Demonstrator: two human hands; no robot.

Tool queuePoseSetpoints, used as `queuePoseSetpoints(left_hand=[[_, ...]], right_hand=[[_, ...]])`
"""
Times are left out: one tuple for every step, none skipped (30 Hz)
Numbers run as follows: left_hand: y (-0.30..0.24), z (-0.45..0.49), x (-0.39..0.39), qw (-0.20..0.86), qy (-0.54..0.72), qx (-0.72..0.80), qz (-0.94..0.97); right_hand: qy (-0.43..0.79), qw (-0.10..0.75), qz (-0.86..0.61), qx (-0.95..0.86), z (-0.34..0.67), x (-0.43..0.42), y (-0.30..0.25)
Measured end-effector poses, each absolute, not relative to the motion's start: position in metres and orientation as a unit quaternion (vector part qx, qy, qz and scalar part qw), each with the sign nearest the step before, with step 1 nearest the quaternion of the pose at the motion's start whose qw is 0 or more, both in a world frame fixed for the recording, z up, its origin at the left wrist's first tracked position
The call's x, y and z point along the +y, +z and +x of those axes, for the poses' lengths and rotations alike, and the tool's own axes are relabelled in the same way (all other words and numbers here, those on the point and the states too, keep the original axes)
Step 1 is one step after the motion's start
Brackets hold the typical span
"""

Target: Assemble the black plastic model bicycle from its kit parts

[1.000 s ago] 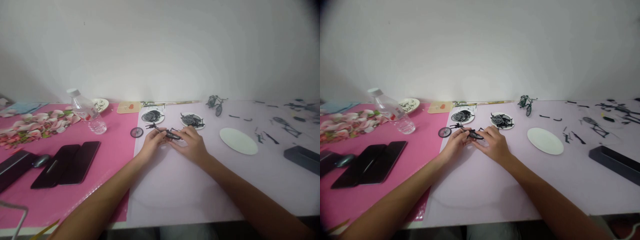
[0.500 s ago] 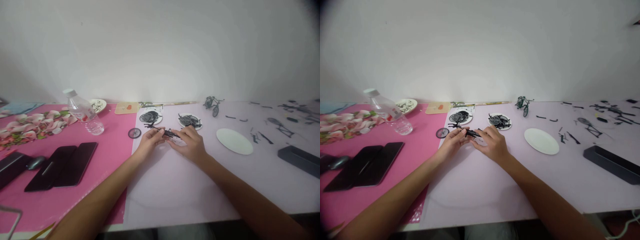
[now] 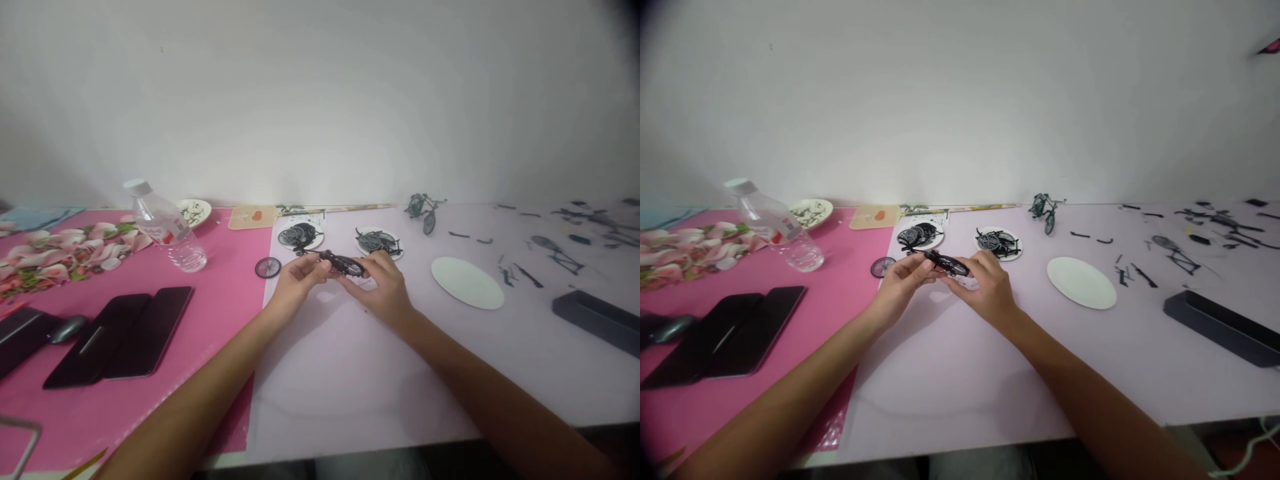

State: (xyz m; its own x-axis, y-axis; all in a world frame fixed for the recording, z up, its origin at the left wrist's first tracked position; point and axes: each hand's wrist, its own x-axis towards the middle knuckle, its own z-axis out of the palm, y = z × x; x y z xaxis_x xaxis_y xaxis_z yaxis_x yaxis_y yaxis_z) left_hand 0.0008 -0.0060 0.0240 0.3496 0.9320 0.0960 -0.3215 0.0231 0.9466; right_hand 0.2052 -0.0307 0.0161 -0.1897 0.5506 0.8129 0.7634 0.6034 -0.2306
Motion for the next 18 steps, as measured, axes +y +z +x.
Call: queuePoseSetpoints(left_hand=[[0.0260,0.0008,-0.0071,0.643,0.486,0.302,0.509],[0.0274,0.0009,-0.0079,0.639,0.488,0.300,0.513],[0.0279,0.0011,-0.0085,0.636,0.490,0.297,0.517],[0.0276,0.0013,-0.0087,0.634,0.491,0.295,0.519],[0.0266,0.0015,-0.0087,0.635,0.491,0.294,0.519],[0.0252,0.0018,-0.0085,0.637,0.490,0.294,0.517],[0.0236,0.0021,-0.0082,0.643,0.489,0.295,0.510],[0.0221,0.0024,-0.0079,0.650,0.488,0.297,0.501],[0.0209,0.0028,-0.0079,0.659,0.488,0.299,0.488],[0.0201,0.0033,-0.0080,0.669,0.487,0.301,0.474],[0.0198,0.0039,-0.0085,0.677,0.488,0.303,0.459],[0.0200,0.0047,-0.0093,0.684,0.491,0.305,0.444],[0.0204,0.0055,-0.0104,0.690,0.494,0.307,0.431],[0.0210,0.0064,-0.0116,0.693,0.498,0.309,0.420],[0.0217,0.0075,-0.0129,0.694,0.503,0.311,0.410],[0.0221,0.0085,-0.0140,0.694,0.508,0.313,0.403],[0.0224,0.0095,-0.0148,0.695,0.511,0.316,0.396],[0.0224,0.0105,-0.0153,0.695,0.513,0.318,0.390]], right_hand=[[-0.121,0.471,-0.426,-0.763,0.2051,-0.0308,0.0165],[-0.132,0.472,-0.421,-0.763,0.2051,-0.0308,0.0167],[-0.143,0.472,-0.417,-0.763,0.2053,-0.0306,0.0168],[-0.154,0.470,-0.414,-0.764,0.2057,-0.0305,0.0167],[-0.164,0.466,-0.413,-0.765,0.2063,-0.0303,0.0166],[-0.172,0.462,-0.411,-0.767,0.2071,-0.0300,0.0164],[-0.180,0.457,-0.406,-0.771,0.2079,-0.0298,0.0162],[-0.189,0.452,-0.399,-0.775,0.2088,-0.0296,0.0160],[-0.199,0.448,-0.391,-0.779,0.2096,-0.0295,0.0158],[-0.210,0.444,-0.383,-0.782,0.2104,-0.0294,0.0154],[-0.221,0.439,-0.377,-0.785,0.2110,-0.0293,0.0151],[-0.230,0.432,-0.374,-0.788,0.2114,-0.0293,0.0147],[-0.237,0.426,-0.372,-0.790,0.2117,-0.0293,0.0143],[-0.244,0.422,-0.370,-0.791,0.2118,-0.0292,0.0140],[-0.250,0.420,-0.366,-0.792,0.2117,-0.0291,0.0139],[-0.255,0.421,-0.360,-0.792,0.2115,-0.0290,0.0140],[-0.260,0.424,-0.354,-0.792,0.2112,-0.0289,0.0143],[-0.263,0.427,-0.348,-0.792,0.2108,-0.0289,0.0148]])
